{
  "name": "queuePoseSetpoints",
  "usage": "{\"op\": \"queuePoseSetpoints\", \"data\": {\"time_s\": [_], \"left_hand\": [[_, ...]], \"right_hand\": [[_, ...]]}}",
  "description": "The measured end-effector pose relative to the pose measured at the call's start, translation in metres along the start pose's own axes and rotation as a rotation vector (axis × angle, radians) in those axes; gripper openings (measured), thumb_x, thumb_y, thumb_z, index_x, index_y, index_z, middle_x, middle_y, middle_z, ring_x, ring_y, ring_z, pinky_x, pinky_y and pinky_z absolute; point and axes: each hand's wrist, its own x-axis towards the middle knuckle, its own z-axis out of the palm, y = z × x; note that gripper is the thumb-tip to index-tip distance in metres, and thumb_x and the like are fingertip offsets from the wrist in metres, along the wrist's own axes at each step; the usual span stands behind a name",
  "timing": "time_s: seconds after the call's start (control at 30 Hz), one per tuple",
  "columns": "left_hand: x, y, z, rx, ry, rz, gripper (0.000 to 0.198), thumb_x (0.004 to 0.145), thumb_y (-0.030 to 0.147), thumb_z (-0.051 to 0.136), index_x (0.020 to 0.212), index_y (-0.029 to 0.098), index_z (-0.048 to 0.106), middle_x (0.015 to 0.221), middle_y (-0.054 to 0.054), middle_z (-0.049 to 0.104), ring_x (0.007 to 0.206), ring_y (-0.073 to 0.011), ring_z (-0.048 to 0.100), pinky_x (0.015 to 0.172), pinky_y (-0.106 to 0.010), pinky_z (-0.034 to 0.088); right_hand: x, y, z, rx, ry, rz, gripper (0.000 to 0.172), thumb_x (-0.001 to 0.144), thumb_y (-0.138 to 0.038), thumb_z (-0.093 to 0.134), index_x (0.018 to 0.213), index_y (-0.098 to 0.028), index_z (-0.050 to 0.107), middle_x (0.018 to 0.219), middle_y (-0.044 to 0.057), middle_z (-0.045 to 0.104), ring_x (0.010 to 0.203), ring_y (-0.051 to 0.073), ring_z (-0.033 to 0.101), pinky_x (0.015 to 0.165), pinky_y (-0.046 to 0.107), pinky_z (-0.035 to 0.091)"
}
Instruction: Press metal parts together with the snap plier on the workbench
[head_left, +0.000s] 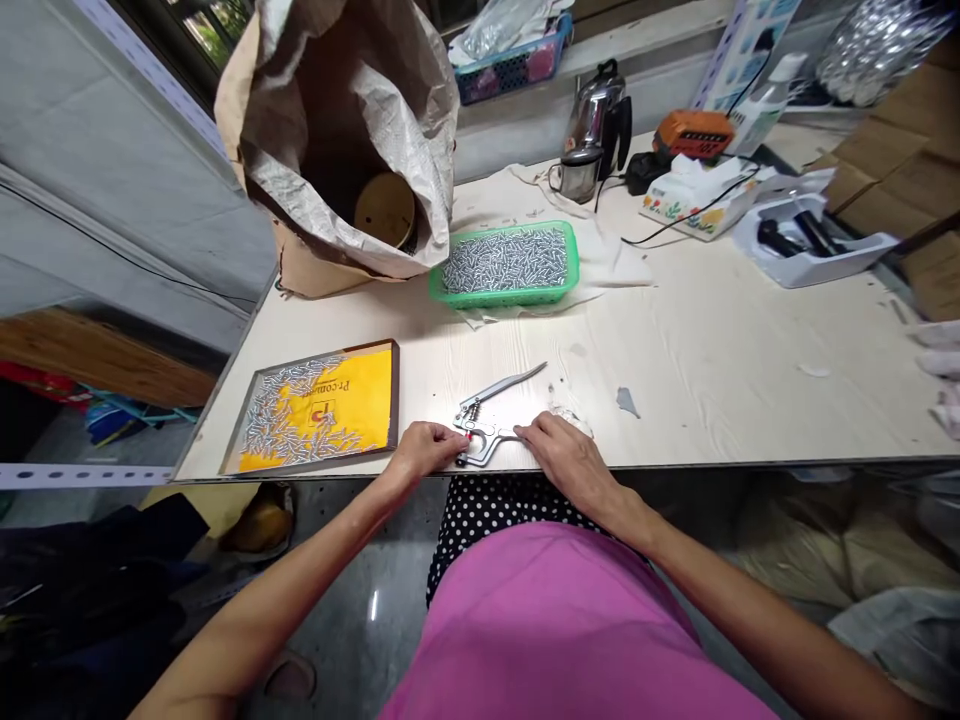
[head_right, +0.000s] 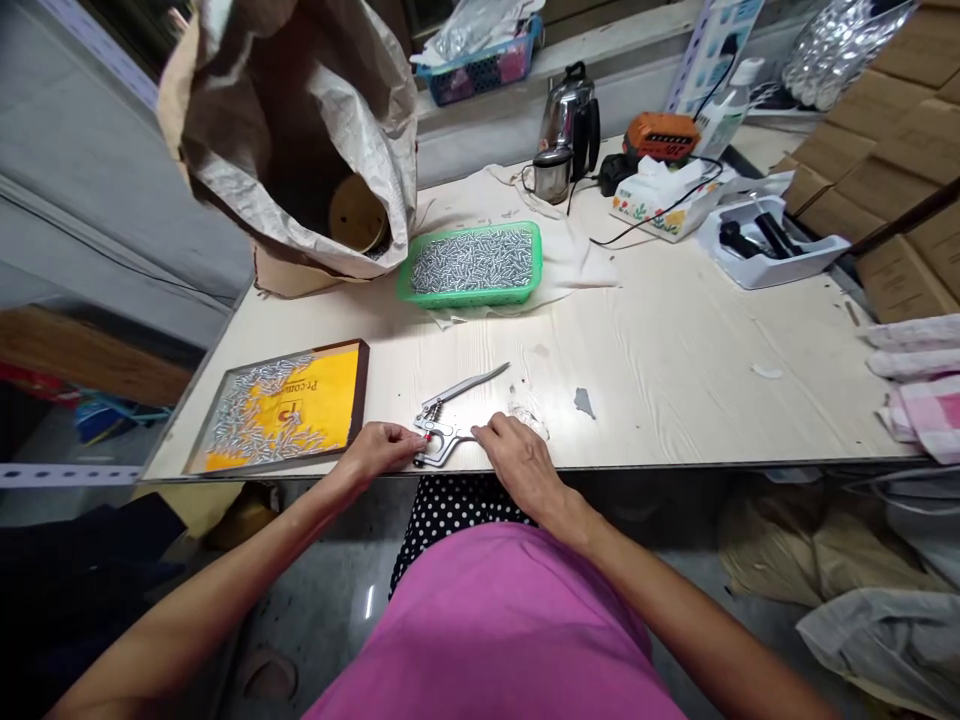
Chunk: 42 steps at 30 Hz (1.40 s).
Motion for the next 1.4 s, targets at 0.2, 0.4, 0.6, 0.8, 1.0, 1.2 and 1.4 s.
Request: {"op": "queuePoseSetpoints", "data": {"time_s": [0.2, 0.4, 0.6, 0.8, 1.0, 1.2, 1.4], "left_hand": [[0.006, 0.007, -0.002, 0.146, -0.011, -0.012, 0.043, 0.065, 0.054, 0.071, 0.061, 0.012, 0.069, 0.045, 0.005, 0.043, 0.048, -0.0075, 0.032, 0.047, -0.022, 0.021], [0.006, 0.01, -0.004, 0.129, -0.148, -0.036, 0.05, 0.062, 0.062, 0.072, 0.052, 0.015, 0.059, 0.041, 0.006, 0.039, 0.043, -0.006, 0.027, 0.045, -0.022, 0.017], [0.004, 0.012, -0.006, -0.004, -0.232, -0.097, 0.054, 0.058, 0.067, 0.073, 0.055, 0.016, 0.055, 0.044, 0.005, 0.045, 0.04, -0.0063, 0.031, 0.04, -0.022, 0.019], [0.008, 0.012, -0.005, -0.029, -0.284, -0.17, 0.053, 0.053, 0.063, 0.078, 0.057, 0.016, 0.056, 0.047, 0.006, 0.048, 0.039, -0.0052, 0.034, 0.038, -0.02, 0.022], [0.007, 0.008, -0.003, -0.103, -0.299, -0.149, 0.053, 0.053, 0.062, 0.079, 0.063, 0.015, 0.056, 0.052, 0.006, 0.049, 0.039, -0.005, 0.04, 0.037, -0.019, 0.03], [0.003, 0.009, -0.001, -0.096, -0.281, -0.117, 0.051, 0.057, 0.06, 0.077, 0.065, 0.014, 0.057, 0.053, 0.007, 0.048, 0.041, -0.0051, 0.042, 0.037, -0.019, 0.035], [0.004, 0.007, -0.001, -0.112, -0.275, -0.128, 0.051, 0.057, 0.06, 0.077, 0.066, 0.014, 0.057, 0.053, 0.006, 0.049, 0.041, -0.0057, 0.043, 0.037, -0.019, 0.037]], "right_hand": [[-0.001, 0.001, 0.003, -0.013, 0.014, 0.015, 0.026, 0.099, -0.014, 0.041, 0.105, -0.018, 0.067, 0.088, 0.006, 0.059, 0.076, 0.017, 0.053, 0.066, 0.028, 0.039], [-0.001, 0.001, 0.002, -0.006, 0.012, 0.004, 0.027, 0.098, -0.013, 0.042, 0.106, -0.018, 0.067, 0.087, 0.006, 0.059, 0.077, 0.017, 0.053, 0.066, 0.028, 0.04], [-0.001, 0.002, 0.004, -0.042, 0.016, -0.005, 0.026, 0.098, -0.012, 0.042, 0.106, -0.018, 0.066, 0.088, 0.006, 0.058, 0.077, 0.017, 0.053, 0.066, 0.028, 0.039], [-0.003, 0.002, 0.004, -0.057, 0.01, -0.018, 0.027, 0.097, -0.01, 0.042, 0.106, -0.019, 0.065, 0.088, 0.006, 0.058, 0.078, 0.017, 0.052, 0.066, 0.028, 0.038], [-0.003, -0.002, 0.004, -0.051, 0.009, 0.023, 0.024, 0.096, -0.009, 0.042, 0.099, -0.018, 0.064, 0.089, 0.006, 0.059, 0.081, 0.018, 0.052, 0.069, 0.029, 0.038], [0.013, -0.001, -0.012, 0.032, -0.124, 0.014, 0.016, 0.098, -0.021, 0.047, 0.101, -0.018, 0.063, 0.096, 0.007, 0.059, 0.079, 0.016, 0.055, 0.066, 0.028, 0.039], [0.063, 0.009, -0.008, -0.115, -0.125, -0.071, 0.033, 0.094, -0.007, 0.042, 0.121, -0.019, 0.056, 0.11, 0.01, 0.058, 0.087, 0.02, 0.053, 0.066, 0.032, 0.038]]}}
